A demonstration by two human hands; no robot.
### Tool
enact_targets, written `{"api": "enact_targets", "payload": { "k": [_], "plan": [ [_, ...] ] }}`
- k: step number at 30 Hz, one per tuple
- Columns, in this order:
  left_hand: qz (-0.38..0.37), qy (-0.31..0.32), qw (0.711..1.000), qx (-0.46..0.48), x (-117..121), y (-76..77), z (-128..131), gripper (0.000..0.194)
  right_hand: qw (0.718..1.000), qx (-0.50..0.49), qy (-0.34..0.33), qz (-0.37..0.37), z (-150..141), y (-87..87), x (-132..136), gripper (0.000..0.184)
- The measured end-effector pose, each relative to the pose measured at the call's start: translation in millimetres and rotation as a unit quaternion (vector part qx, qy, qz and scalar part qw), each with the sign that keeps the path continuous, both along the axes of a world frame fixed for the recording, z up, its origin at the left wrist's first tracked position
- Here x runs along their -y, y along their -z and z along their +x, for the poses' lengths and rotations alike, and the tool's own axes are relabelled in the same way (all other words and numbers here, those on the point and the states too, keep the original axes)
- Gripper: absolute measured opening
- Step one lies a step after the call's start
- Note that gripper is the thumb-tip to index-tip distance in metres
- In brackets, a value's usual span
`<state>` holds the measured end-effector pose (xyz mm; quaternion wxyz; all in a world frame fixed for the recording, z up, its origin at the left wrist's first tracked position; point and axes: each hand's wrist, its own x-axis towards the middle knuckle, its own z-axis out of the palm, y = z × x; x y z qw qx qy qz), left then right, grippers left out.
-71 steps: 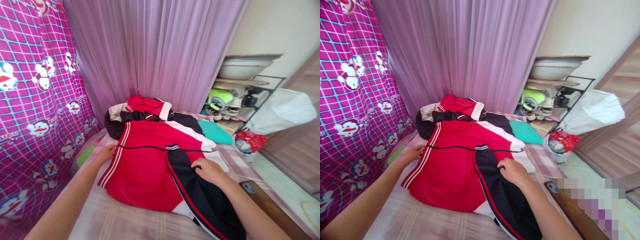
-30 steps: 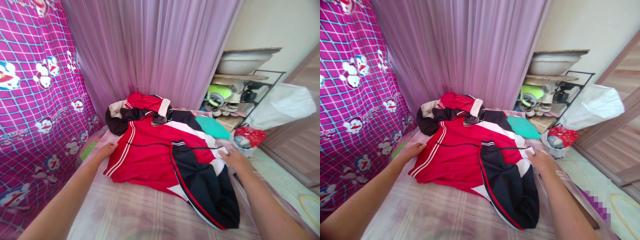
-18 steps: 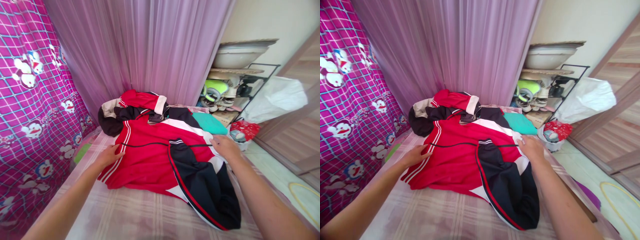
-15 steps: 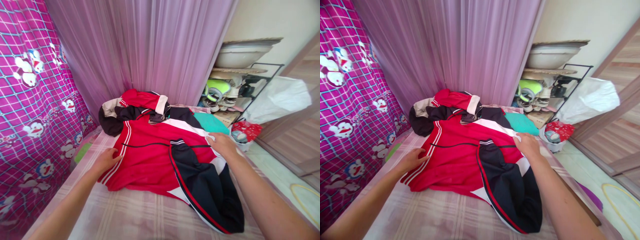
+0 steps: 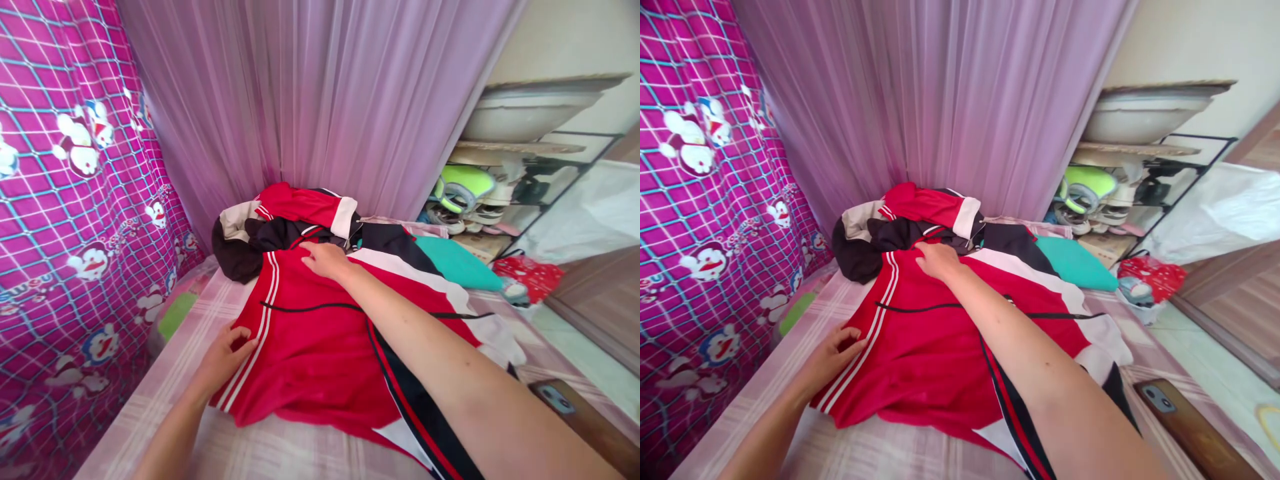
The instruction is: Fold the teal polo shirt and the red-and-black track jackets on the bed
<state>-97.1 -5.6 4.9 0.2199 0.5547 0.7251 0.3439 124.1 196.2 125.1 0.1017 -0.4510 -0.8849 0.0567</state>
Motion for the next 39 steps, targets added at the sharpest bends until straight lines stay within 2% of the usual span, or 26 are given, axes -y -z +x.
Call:
{"api": "enact_targets", "payload": {
  "k": [3, 5, 8, 10, 14, 17, 20, 23, 27, 31, 35, 39],
  "plan": [
    [0.007, 0.01, 0.999, 0.041, 3.1, 0.3, -7.1, 0.04, 0.999, -0.014, -0.017, -0.026, -49.1, 5.9, -14.2, 0.056],
    [-0.013, 0.005, 0.996, 0.087, 5.7, -1.3, -9.9, 0.042, 0.999, -0.01, -0.02, -0.048, -72.0, 13.7, -23.2, 0.056],
    [-0.049, -0.008, 0.99, 0.131, 9.8, -4.5, -11.1, 0.044, 0.996, 0.012, -0.02, -0.088, -92.3, 25.0, -35.9, 0.04],
    [-0.061, -0.018, 0.989, 0.134, 11.8, -6.3, -11.3, 0.044, 0.996, -0.003, -0.004, -0.085, -99.6, 30.0, -45.2, 0.03],
    [-0.076, -0.037, 0.988, 0.126, 13.3, -8.4, -12.8, 0.045, 0.988, -0.14, 0.055, -0.04, -110.2, 41.2, -64.5, 0.038],
    [-0.098, -0.036, 0.986, 0.13, 14.4, -8.1, -14.2, 0.044, 0.985, -0.152, 0.027, -0.079, -117.0, 57.3, -69.3, 0.039],
    [-0.133, -0.005, 0.98, 0.151, 18.2, -6.0, -17.7, 0.05, 0.986, -0.127, -0.009, -0.107, -118.1, 71.5, -60.5, 0.047],
    [-0.138, 0.003, 0.984, 0.108, 23.5, -3.7, -27.1, 0.057, 0.988, -0.114, -0.042, -0.094, -108.4, 73.9, -42.8, 0.058],
    [-0.146, -0.015, 0.989, 0.019, 26.9, -2.5, -43.6, 0.057, 0.99, -0.084, -0.1, -0.056, -70.3, 64.8, -18.9, 0.054],
    [-0.165, -0.027, 0.981, -0.102, 24.3, -0.6, -48.2, 0.055, 0.995, -0.031, -0.092, -0.029, 2.7, 56.2, -3.8, 0.039],
    [-0.165, -0.022, 0.967, -0.194, 17.0, 6.5, -45.8, 0.054, 0.999, 0.002, 0.012, -0.038, 105.0, 47.3, 9.1, 0.033],
    [-0.173, -0.005, 0.953, -0.251, 4.8, 13.2, -46.8, 0.053, 0.988, 0.001, 0.137, -0.064, 204.7, 37.5, 34.8, 0.03]
  ]
}}
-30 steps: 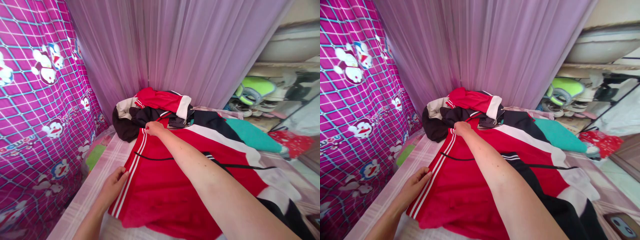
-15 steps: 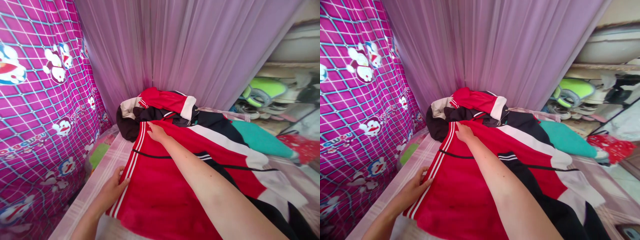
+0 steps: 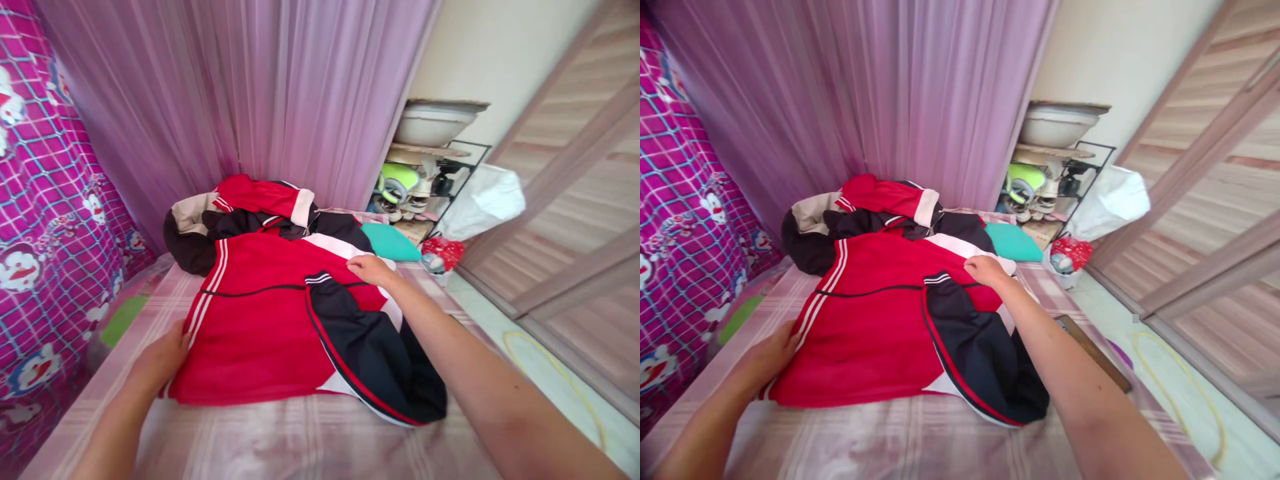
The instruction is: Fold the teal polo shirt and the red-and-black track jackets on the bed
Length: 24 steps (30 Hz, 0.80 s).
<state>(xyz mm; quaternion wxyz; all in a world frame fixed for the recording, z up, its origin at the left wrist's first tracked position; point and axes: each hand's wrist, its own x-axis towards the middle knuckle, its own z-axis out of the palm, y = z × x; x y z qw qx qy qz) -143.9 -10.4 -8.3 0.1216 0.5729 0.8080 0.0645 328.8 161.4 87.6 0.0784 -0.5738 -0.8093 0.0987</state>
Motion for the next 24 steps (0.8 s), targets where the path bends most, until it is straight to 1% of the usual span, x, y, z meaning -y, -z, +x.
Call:
{"api": "enact_targets", "payload": {
  "k": [2, 4, 6, 8, 10, 12, 13, 15, 17, 18, 19, 20, 21, 22, 23, 24],
  "plan": [
    [-0.005, -0.002, 1.0, -0.02, -4.0, -1.5, 0.5, 0.053, 0.999, -0.015, 0.013, -0.025, 35.0, -0.9, 17.5, 0.031],
    [-0.021, -0.021, 0.999, -0.043, -3.8, -7.4, 4.2, 0.058, 0.997, -0.027, 0.003, -0.066, 56.0, 2.8, 35.0, 0.035],
    [-0.026, -0.045, 0.996, -0.077, 0.1, -16.5, 12.6, 0.064, 0.994, -0.034, -0.017, -0.106, 63.6, 10.1, 50.0, 0.039],
    [0.011, -0.044, 0.992, -0.117, 5.5, -26.5, 26.3, 0.067, 0.987, -0.035, -0.052, -0.147, 61.5, 18.1, 60.4, 0.041],
    [0.076, -0.004, 0.987, -0.139, 9.4, -35.2, 45.1, 0.063, 0.976, -0.04, -0.085, -0.195, 55.0, 23.1, 66.2, 0.037],
    [0.126, 0.068, 0.982, -0.125, 10.5, -40.4, 66.8, 0.058, 0.963, -0.074, -0.108, -0.235, 49.1, 22.4, 68.5, 0.029],
    [0.141, 0.111, 0.978, -0.106, 10.3, -41.3, 77.6, 0.055, 0.955, -0.108, -0.118, -0.251, 47.4, 19.8, 68.9, 0.026],
    [0.145, 0.19, 0.969, -0.062, 9.8, -39.6, 96.5, 0.052, 0.93, -0.199, -0.144, -0.275, 47.4, 12.2, 68.4, 0.026],
    [0.121, 0.239, 0.963, -0.026, 10.7, -33.5, 109.6, 0.05, 0.897, -0.316, -0.148, -0.27, 51.5, 5.3, 65.7, 0.033],
    [0.105, 0.247, 0.963, -0.015, 11.8, -29.3, 113.5, 0.049, 0.883, -0.381, -0.131, -0.242, 54.8, 3.6, 62.9, 0.037],
    [0.092, 0.249, 0.964, -0.008, 13.3, -24.7, 115.9, 0.049, 0.871, -0.44, -0.098, -0.196, 58.7, 3.6, 59.2, 0.04],
    [0.086, 0.249, 0.965, -0.005, 15.0, -19.9, 117.0, 0.049, 0.863, -0.484, -0.049, -0.139, 63.0, 5.4, 54.8, 0.042],
    [0.085, 0.247, 0.965, -0.004, 16.7, -15.1, 117.2, 0.049, 0.861, -0.502, 0.011, -0.082, 67.7, 8.8, 50.0, 0.043],
    [0.09, 0.244, 0.966, -0.004, 18.3, -10.8, 116.9, 0.049, 0.87, -0.487, 0.071, -0.043, 72.4, 13.4, 45.4, 0.044],
    [0.097, 0.242, 0.965, -0.006, 19.8, -6.9, 116.4, 0.05, 0.886, -0.446, 0.122, -0.023, 77.1, 18.7, 41.8, 0.043],
    [0.107, 0.239, 0.965, -0.007, 21.1, -3.8, 116.1, 0.05, 0.904, -0.395, 0.162, -0.024, 81.6, 24.2, 39.6, 0.043]
  ]
}}
